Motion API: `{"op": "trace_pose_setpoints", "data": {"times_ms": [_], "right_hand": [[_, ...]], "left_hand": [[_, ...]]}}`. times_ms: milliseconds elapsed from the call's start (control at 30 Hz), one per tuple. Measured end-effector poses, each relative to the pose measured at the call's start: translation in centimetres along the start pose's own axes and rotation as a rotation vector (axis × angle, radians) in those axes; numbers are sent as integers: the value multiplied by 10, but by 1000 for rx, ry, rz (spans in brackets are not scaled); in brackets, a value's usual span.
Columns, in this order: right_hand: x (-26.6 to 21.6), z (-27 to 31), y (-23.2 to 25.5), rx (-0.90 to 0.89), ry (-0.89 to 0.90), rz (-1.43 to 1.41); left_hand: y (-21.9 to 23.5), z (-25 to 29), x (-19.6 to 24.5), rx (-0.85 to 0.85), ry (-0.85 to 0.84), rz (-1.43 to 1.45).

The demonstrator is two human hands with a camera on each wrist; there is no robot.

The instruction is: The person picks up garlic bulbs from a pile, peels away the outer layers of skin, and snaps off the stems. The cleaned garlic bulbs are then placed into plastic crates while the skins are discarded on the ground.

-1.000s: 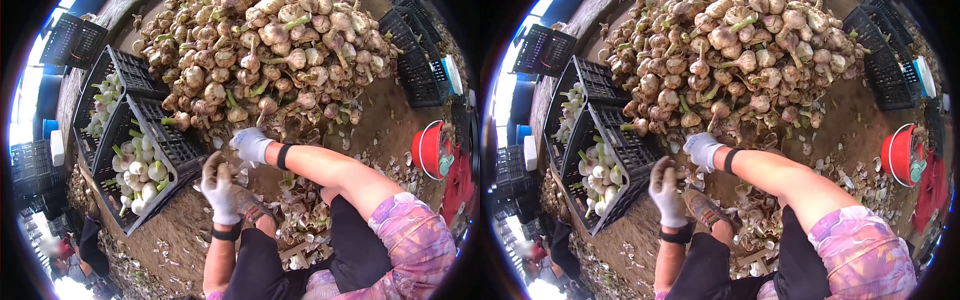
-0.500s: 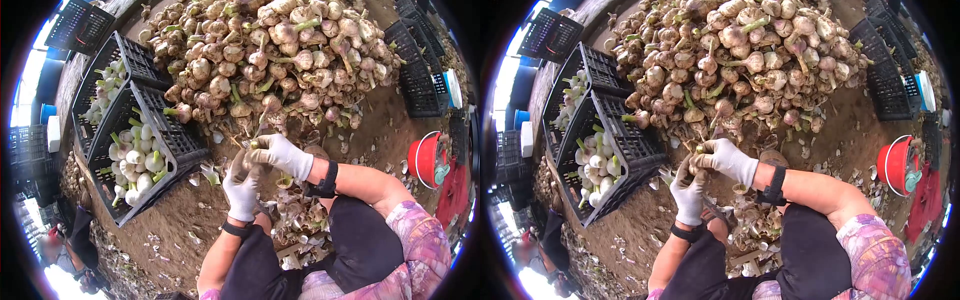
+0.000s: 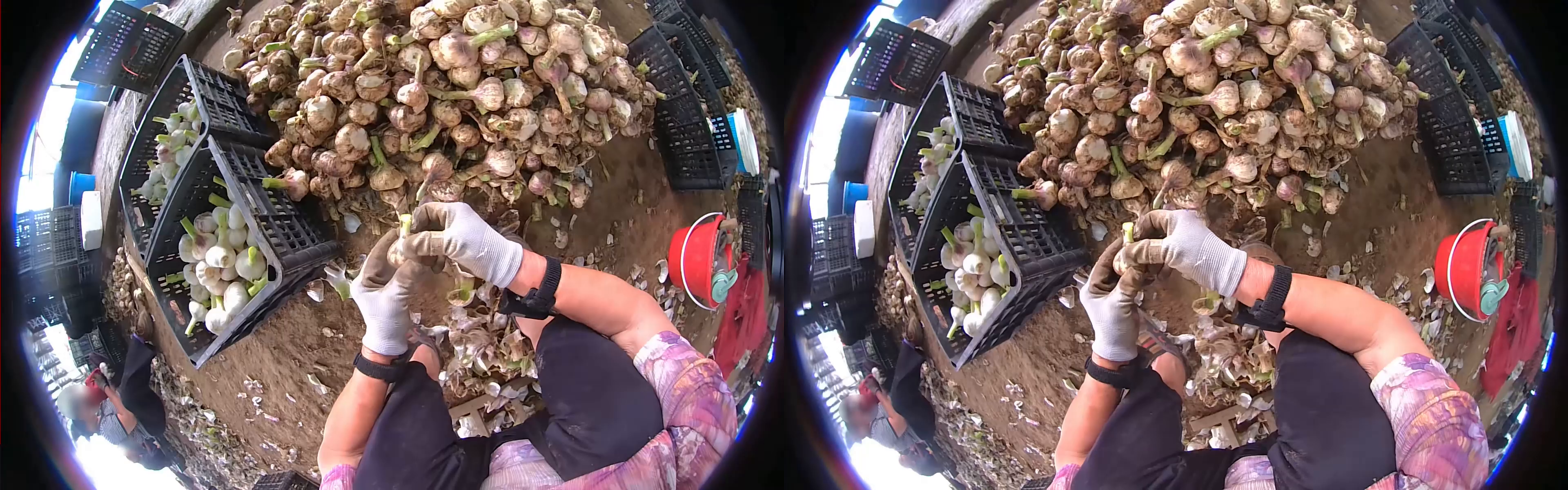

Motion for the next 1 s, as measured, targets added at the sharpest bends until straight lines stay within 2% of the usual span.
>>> {"op": "trace_pose_setpoints", "data": {"times_ms": [133,267,367,433,467,533,600,633,700,733,767,800,833,900,933,1000], "right_hand": [[1,1,2,-52,-33,-83],[10,0,5,-141,-97,-267],[6,3,5,-158,-102,-229],[-4,4,3,-167,-80,-42],[-7,4,2,-171,-69,52],[-11,-2,0,-102,153,327],[-17,2,-5,24,336,643],[-20,6,-8,63,393,714],[-24,12,-16,141,509,852],[-12,8,-15,184,676,820],[-7,2,-12,141,408,605],[-2,1,-12,97,142,388],[8,3,-14,52,-122,169],[11,1,-18,30,-129,153],[9,2,-21,4,-123,172],[8,2,-28,-40,-70,209]], "left_hand": [[-5,6,-5,-106,240,217],[-3,5,-19,-198,281,405],[-4,5,-15,-243,289,433],[-7,4,-11,-260,296,518],[-3,5,-15,-204,339,563],[5,9,-27,-90,427,654],[9,8,-36,-156,513,816],[7,8,-35,-190,554,897],[9,6,-35,-110,599,794],[12,5,-35,-77,592,716],[8,2,-27,-44,585,638],[2,2,-14,60,462,453],[6,1,-9,42,332,270],[15,-1,-3,5,71,-89],[24,-7,-1,96,-91,-313],[31,-6,-9,110,-121,-234]]}}
Point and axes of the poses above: each hand's wrist, its own z-axis away from the middle knuckle, its own y-axis out of the back of the hand, x = y × z, the point moved 6 cm from there along -z, towards the middle knuckle, and after that the axes turned 2 degrees about -y, right-handed, at the moved point
